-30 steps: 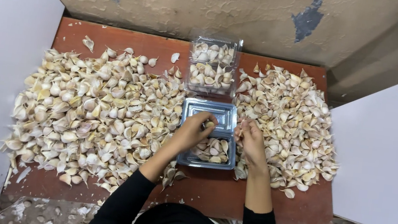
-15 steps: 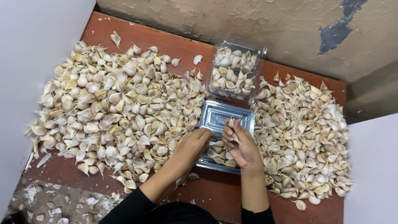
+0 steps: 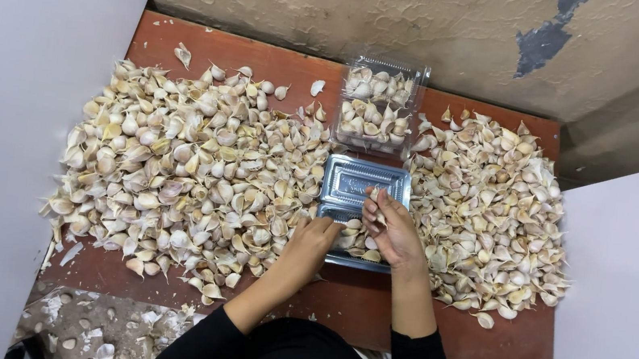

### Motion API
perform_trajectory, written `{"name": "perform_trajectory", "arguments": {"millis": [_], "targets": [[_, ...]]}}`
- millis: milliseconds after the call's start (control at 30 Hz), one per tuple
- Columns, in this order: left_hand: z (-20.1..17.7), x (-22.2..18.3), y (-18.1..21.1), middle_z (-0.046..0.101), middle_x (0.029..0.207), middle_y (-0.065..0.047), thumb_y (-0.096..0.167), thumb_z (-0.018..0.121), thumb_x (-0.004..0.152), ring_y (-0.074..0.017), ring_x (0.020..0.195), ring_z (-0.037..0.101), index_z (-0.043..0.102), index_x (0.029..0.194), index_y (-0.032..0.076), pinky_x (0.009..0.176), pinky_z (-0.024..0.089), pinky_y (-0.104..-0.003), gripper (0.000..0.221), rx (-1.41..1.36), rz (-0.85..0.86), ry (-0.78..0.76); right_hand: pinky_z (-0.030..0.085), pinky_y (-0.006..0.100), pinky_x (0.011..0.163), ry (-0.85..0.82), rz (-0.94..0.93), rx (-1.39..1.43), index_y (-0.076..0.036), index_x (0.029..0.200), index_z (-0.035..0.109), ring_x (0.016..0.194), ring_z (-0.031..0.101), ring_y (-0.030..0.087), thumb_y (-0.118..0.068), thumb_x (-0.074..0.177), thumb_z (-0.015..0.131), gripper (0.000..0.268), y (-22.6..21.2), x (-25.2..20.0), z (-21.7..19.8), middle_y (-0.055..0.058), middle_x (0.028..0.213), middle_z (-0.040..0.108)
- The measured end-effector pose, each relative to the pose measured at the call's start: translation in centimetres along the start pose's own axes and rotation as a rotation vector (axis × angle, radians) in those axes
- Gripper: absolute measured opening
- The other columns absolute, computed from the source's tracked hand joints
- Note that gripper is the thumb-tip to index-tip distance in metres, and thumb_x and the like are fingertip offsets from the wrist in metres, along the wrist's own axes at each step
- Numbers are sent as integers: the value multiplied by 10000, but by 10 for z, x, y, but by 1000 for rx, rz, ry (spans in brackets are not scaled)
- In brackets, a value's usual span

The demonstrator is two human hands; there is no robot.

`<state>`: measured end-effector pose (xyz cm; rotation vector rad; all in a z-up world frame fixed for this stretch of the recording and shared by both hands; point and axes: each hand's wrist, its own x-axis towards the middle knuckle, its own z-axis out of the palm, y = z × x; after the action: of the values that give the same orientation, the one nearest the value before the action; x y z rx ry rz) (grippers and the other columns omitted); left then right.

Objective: Sorting garlic cloves from a large pile into small plastic containers by hand

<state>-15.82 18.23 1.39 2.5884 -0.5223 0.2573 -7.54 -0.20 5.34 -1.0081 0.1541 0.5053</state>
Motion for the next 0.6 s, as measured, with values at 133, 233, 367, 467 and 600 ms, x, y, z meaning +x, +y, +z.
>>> {"name": "perform_trajectory", "arguments": {"millis": [133,233,367,467,600], "targets": [[8,0,2,615,832,28,95,614,874,-178,797,638,645,1036,197,807,420,-353,193,111,8,-18,364,147,516,-8,-21,-28,-3,1261,567,704,445,66,-371,1057,526,422,-4,-4,4,-20,812,458],[-4,4,7,608,846,33,99,623,877,-174,794,644,641,1091,197,799,408,-353,236,126,-7,-32,379,170,525,-24,-37,-90,8,1292,571,731,486,83,-341,1060,503,425,-10,-10,12,24,894,542],[-4,13,0,663,858,-34,114,597,930,-242,832,687,626,1209,163,800,442,-383,284,-93,-122,-20,380,153,505,-34,-66,-198,-22,1187,599,738,521,85,-276,1054,533,294,-12,-19,25,62,939,613],[-33,31,7,685,940,-121,93,585,979,-314,864,702,606,1274,100,764,513,-389,296,-407,-232,115,355,149,474,-18,-72,-247,-33,1084,622,655,501,71,-283,1044,570,259,-2,-14,21,49,819,610],[-53,43,3,679,1086,-149,92,705,937,-307,887,699,641,1341,90,761,576,-370,409,-706,-258,248,296,155,430,-2,-52,-335,-61,943,635,521,416,42,-326,1022,623,277,6,-10,24,3,644,530]]}}
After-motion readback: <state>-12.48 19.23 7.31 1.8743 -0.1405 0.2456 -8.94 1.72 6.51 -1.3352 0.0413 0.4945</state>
